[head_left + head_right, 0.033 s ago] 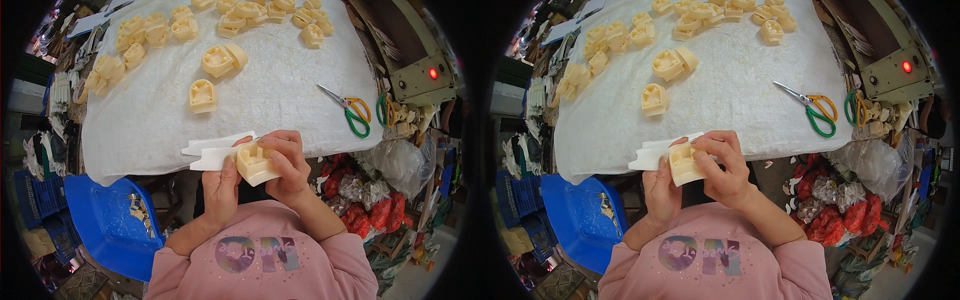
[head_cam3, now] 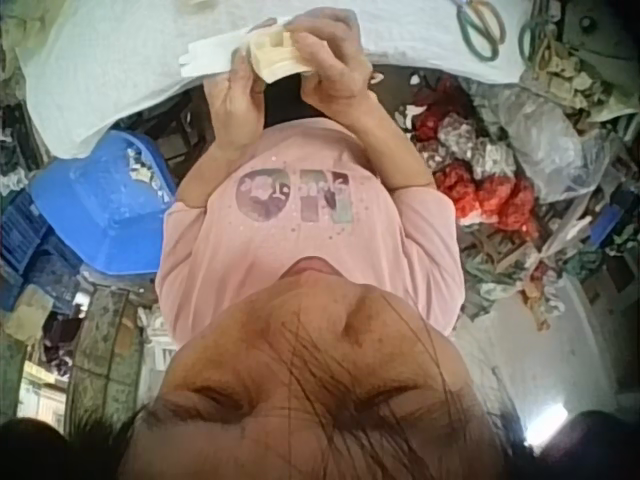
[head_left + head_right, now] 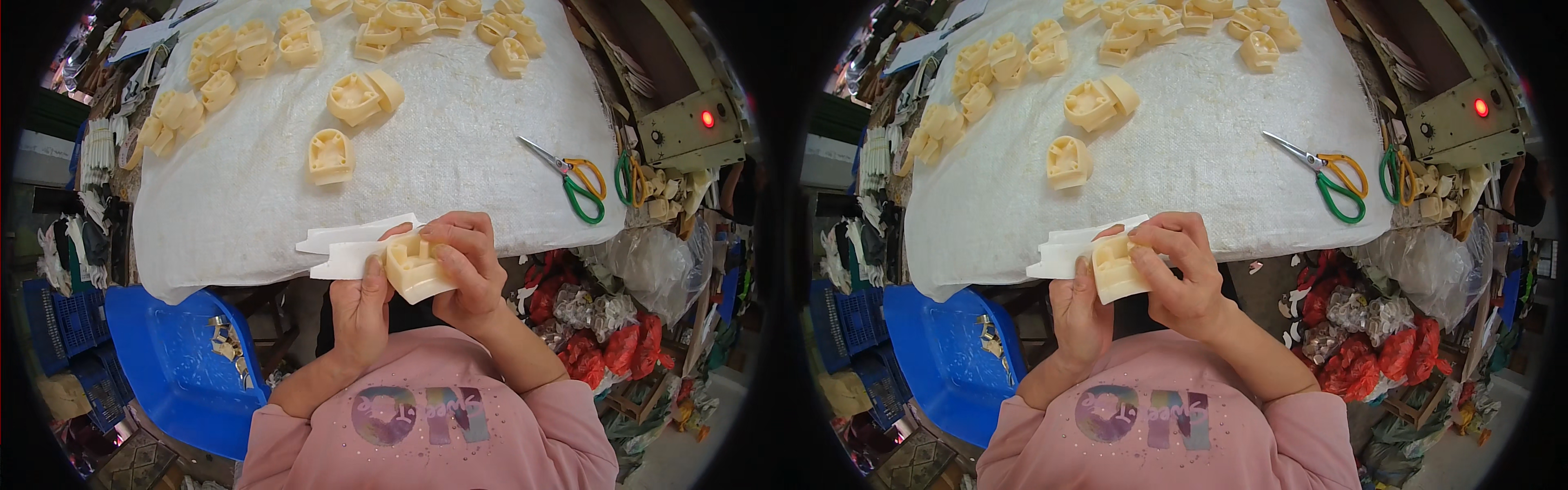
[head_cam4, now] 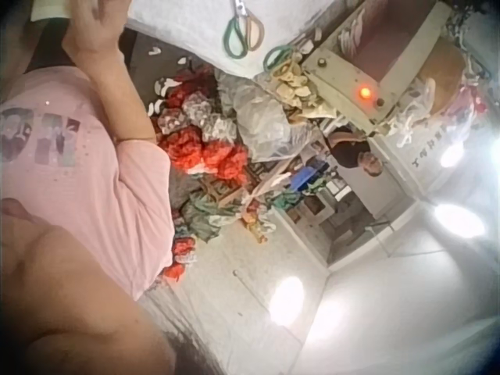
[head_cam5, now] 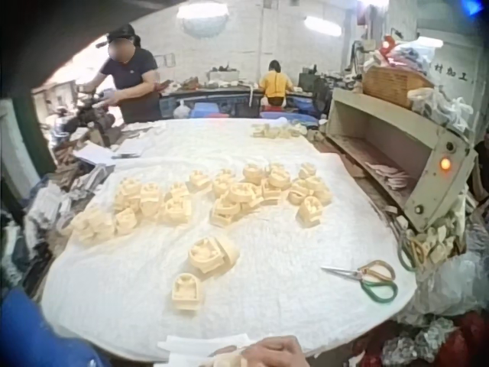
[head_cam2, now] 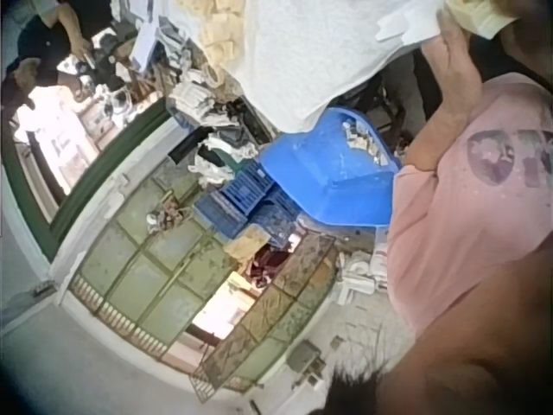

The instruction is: The recorder is assembling and trimming plastic shoe components using scissors.

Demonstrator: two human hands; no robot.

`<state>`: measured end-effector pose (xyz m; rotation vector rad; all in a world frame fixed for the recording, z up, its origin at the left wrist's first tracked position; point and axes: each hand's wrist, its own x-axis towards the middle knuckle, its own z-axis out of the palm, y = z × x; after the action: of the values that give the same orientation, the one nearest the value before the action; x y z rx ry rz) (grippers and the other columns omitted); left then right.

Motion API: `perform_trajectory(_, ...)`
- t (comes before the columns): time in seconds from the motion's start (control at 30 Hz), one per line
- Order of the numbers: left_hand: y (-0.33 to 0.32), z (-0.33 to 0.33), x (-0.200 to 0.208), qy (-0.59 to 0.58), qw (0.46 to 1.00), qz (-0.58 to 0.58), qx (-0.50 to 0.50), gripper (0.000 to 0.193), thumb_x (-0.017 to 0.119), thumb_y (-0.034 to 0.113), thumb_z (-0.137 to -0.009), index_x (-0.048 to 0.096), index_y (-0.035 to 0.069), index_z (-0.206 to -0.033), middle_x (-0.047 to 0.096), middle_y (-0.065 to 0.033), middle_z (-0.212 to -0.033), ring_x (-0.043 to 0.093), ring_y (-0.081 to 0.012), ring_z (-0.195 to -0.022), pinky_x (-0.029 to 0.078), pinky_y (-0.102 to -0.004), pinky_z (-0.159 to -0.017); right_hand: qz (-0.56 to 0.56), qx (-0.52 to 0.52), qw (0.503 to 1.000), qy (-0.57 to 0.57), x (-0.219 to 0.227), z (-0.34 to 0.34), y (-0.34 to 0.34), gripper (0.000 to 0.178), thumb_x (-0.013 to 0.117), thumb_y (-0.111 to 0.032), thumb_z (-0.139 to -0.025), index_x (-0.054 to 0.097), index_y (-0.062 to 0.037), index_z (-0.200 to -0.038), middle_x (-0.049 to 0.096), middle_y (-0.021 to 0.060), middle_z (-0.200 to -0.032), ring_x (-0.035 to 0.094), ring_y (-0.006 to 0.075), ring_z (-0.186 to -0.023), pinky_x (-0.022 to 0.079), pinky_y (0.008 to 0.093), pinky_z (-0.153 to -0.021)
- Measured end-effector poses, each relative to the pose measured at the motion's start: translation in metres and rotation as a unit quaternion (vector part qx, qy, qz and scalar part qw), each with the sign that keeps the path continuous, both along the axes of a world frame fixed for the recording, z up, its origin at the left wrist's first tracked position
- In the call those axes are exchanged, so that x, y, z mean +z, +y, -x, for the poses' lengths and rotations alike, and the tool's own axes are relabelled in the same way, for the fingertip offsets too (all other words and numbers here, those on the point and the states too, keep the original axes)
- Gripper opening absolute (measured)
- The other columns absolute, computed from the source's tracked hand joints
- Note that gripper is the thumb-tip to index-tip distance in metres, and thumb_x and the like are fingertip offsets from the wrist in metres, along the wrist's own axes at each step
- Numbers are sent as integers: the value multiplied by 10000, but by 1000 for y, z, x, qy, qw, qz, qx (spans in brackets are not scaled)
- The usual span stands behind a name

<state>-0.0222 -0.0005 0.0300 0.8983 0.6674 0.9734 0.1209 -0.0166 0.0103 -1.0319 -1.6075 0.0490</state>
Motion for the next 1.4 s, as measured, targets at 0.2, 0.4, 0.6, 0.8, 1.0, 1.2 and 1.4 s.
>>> perform_trajectory(0.2,7,1,-7,30,999,-21,-15,458,293,265,-1019,433,-80,-1286,504,-152,-1267,513,-188,-1139,426,-311,-969,36,-40,997,-56,7,-8,1,338,643,-16,-678,557,-57,-1002,585,123,-1004,516,330,-928,390,429,-757)
perform_trajectory(0.4,16,10,-3,79,996,-42,-24,432,337,240,-1011,425,-89,-1277,529,-157,-1230,552,-190,-1085,455,-305,-921,55,-44,988,-140,7,-11,0,290,667,-110,-660,590,-102,-940,607,33,-964,511,259,-915,287,422,-758)
perform_trajectory(0.6,16,17,-2,161,980,-97,68,291,471,155,-978,611,-80,-1078,668,-105,-919,630,-132,-841,514,-253,-781,107,-32,970,-216,25,-13,-12,383,667,-109,-615,605,-163,-990,575,41,-909,495,240,-845,264,440,-750)
perform_trajectory(0.8,10,19,-16,163,986,2,21,271,504,151,-963,626,-54,-1089,671,-86,-945,612,-103,-839,517,-243,-758,221,-4,930,-295,28,-14,-19,462,648,-63,-617,557,-200,-1049,427,49,-775,442,227,-753,245,423,-706)
perform_trajectory(1.0,8,12,-13,183,983,19,-5,276,519,169,-958,632,-39,-1101,670,-85,-955,604,-100,-853,519,-251,-772,254,7,919,-303,23,-17,-21,434,645,-67,-639,534,-171,-1046,416,76,-781,460,248,-775,261,427,-707)
perform_trajectory(1.2,5,10,-15,241,970,-24,-15,274,521,152,-953,622,-44,-1116,675,-122,-892,608,-109,-815,523,-268,-755,254,29,924,-285,17,-18,-21,474,629,-21,-630,515,-131,-1077,406,68,-776,457,238,-747,247,419,-710)
perform_trajectory(1.4,2,7,-9,465,838,-278,-64,327,470,128,-965,544,-104,-1185,637,-169,-1054,630,-168,-901,516,-283,-783,240,13,924,-297,4,-20,-22,411,623,-60,-662,512,-128,-1052,419,76,-773,467,249,-747,280,449,-723)
